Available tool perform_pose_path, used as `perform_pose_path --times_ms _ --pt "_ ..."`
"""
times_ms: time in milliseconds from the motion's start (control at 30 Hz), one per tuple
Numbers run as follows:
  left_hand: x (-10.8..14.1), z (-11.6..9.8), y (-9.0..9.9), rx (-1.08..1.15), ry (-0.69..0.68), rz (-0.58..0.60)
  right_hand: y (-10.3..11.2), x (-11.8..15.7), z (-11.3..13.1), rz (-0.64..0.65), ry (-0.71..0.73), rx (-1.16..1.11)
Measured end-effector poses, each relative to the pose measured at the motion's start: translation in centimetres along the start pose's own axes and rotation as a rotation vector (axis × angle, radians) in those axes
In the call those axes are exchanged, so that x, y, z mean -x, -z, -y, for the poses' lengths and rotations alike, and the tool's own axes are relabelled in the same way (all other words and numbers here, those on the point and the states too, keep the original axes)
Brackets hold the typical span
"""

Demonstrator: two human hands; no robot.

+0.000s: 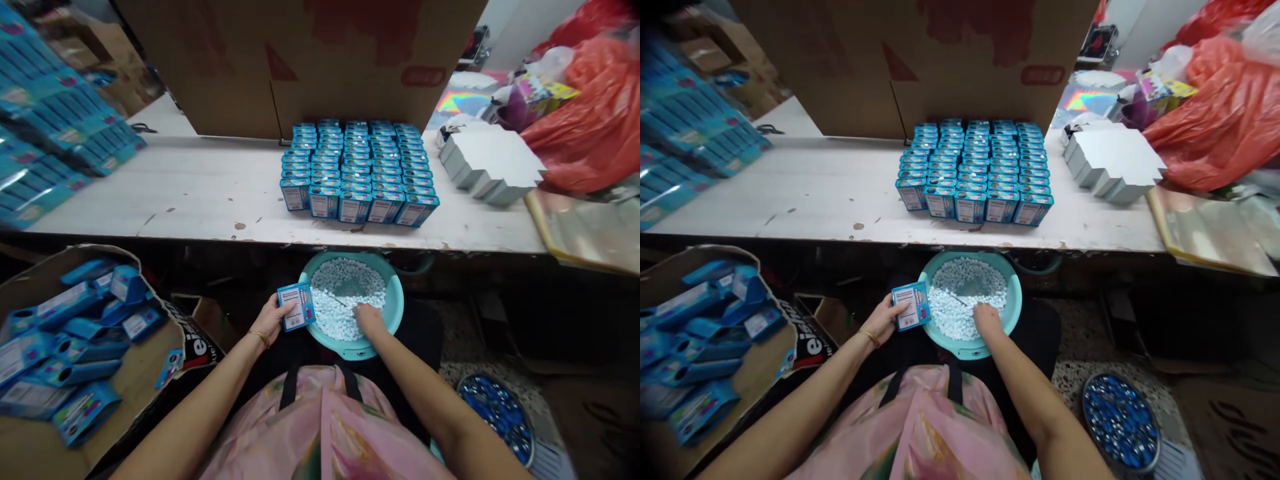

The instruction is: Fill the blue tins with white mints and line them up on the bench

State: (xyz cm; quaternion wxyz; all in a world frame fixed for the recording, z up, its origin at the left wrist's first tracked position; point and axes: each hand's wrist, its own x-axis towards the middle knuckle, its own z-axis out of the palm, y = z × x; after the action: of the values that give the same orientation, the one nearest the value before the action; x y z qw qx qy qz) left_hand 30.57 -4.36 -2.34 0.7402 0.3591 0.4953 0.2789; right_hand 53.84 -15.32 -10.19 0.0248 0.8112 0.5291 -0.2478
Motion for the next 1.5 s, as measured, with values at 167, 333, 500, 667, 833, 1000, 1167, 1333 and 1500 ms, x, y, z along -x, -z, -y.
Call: perform_pose_path --times_ms 167,333,500,667,833,1000,1167,1333,1500 --pt "-0.2 -0.2 -0.3 0.031 -0.005 0.024 -1.4 -0.6 0.1 0.154 0.042 -0.15" --pt "-0.6 -0.4 -0.5 0.01 -0.082 0.042 -1.6 -0.7 0.4 0.254 0.091 -0.393" --pt "-1.4 -1.0 0.1 -0.135 -0.273 0.011 0.9 0.4 -0.1 0.277 0.099 -0.583" --pt "-2.1 -1.7 -0.7 -0.474 -0.489 0.034 6.1 2.1 -1.7 0.243 0.098 -0.91" --pt "-3.0 -1.0 -2.4 -0.754 -0.649 0.051 12.0 4.1 -2.0 0.262 0.127 -0.998" --pt "-4.2 0.6 -4.1 -0.901 -0.757 0.186 16.1 4.1 -0.5 0.346 0.172 -0.827" --pt "-4.3 1.3 -4.9 -0.997 -0.799 0.237 18.5 3.2 1.1 0.289 0.242 -0.391" --pt "-4.5 2.4 -5.5 -1.038 -0.777 0.253 19.8 2.5 3.9 0.207 0.322 0.034" --pt "-5.0 3.2 -5.8 -1.004 -0.763 0.269 21.2 2.6 5.5 0.181 0.321 0.182"
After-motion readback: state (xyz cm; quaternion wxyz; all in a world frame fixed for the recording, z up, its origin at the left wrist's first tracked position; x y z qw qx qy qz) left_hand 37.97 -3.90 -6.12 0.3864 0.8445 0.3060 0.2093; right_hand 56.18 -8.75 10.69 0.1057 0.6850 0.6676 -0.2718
